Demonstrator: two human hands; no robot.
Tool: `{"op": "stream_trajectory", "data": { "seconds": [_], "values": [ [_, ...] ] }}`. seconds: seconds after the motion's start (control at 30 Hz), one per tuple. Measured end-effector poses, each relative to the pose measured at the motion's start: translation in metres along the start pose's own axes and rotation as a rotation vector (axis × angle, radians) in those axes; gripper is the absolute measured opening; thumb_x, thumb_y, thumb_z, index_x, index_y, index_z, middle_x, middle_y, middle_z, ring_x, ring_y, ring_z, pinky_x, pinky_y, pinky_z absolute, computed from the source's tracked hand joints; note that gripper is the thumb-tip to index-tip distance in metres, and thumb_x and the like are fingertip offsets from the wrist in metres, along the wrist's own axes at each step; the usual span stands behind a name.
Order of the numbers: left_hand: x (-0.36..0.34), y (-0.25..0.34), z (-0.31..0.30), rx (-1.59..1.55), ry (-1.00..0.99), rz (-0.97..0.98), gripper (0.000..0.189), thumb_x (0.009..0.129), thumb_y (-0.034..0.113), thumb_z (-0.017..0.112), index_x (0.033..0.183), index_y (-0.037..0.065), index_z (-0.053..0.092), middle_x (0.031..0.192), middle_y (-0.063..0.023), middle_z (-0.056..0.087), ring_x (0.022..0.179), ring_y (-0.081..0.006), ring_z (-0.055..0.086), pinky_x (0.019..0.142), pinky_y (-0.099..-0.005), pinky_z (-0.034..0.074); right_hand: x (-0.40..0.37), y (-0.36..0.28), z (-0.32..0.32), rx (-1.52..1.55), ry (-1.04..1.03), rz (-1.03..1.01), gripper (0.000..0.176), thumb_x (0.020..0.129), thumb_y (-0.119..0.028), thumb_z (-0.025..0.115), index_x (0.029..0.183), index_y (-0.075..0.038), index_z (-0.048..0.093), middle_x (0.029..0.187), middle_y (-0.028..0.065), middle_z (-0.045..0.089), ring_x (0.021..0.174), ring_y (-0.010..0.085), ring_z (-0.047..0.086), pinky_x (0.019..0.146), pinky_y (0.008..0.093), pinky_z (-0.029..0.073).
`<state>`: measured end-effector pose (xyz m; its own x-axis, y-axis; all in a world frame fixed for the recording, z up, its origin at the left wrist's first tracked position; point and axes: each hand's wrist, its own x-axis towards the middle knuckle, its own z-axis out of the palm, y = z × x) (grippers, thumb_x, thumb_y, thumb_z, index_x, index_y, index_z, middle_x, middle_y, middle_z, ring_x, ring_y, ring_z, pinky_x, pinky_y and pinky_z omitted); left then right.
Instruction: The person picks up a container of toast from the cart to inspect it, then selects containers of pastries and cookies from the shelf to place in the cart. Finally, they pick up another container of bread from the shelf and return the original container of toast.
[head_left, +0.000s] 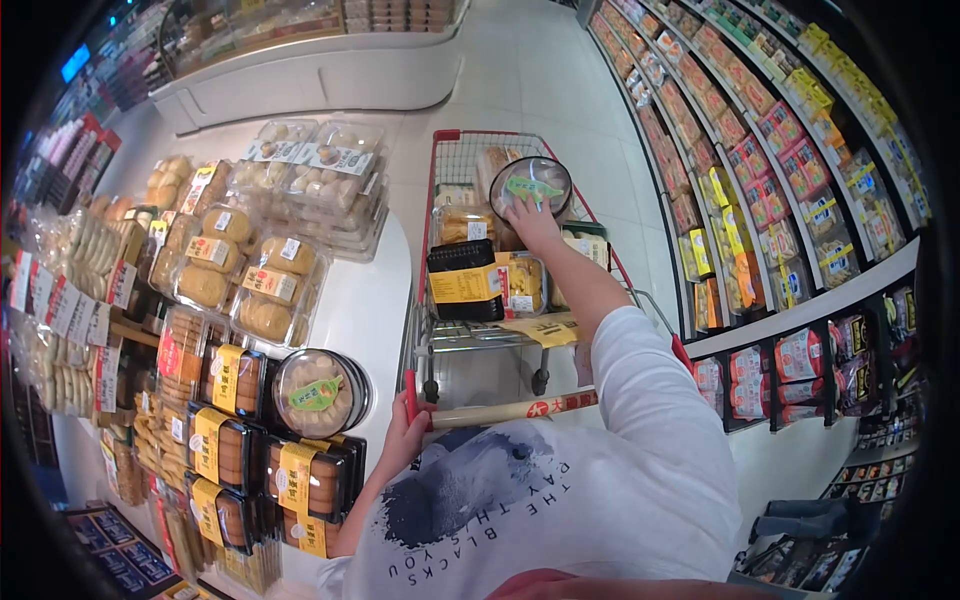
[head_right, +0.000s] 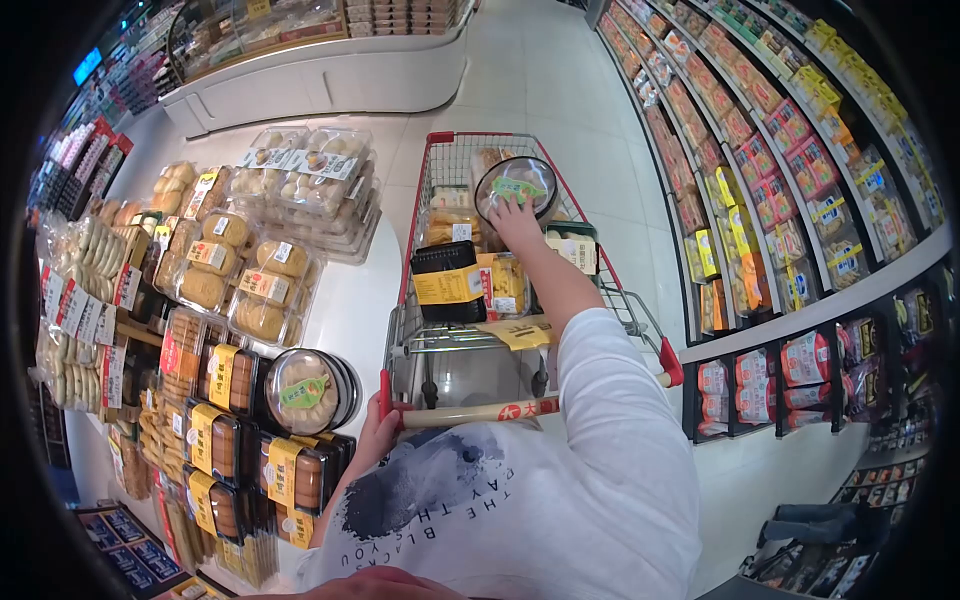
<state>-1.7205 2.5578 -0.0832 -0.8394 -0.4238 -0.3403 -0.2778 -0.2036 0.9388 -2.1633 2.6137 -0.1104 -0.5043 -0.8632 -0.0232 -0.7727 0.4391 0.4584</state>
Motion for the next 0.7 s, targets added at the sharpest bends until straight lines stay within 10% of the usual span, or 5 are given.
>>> {"op": "stream_trajectory", "data": {
  "seconds": [0.43,0.7],
  "values": [
    [-0.004,0.010,0.003,0.017,-0.002,-0.022,0.049,0.087,0.007,0.040,0.131,0.004,0.020,0.112,-0.0141,0.052,0.097,-0.0203,0.053,0.082,-0.0321,0.046,0.091,0.019,-0.017,0.527,0.213,0.055,0.032,0.074,-0.012,0.059,0.104,-0.009,0.050,0.105,0.0105,0.056,0.104,0.0256,0.052,0.093,0.0512,0.035],
    [-0.007,0.023,0.010,-0.038,0.038,-0.086,0.051,0.085,0.008,0.039,0.131,0.006,0.019,0.114,-0.0139,0.051,0.095,-0.0196,0.053,0.080,-0.0330,0.047,0.134,-0.015,0.004,1.025,0.070,0.328,0.036,0.069,-0.013,0.063,0.101,-0.002,0.052,0.099,0.0203,0.059,0.094,0.0370,0.056,0.081,0.0416,0.045]
  ]
}}
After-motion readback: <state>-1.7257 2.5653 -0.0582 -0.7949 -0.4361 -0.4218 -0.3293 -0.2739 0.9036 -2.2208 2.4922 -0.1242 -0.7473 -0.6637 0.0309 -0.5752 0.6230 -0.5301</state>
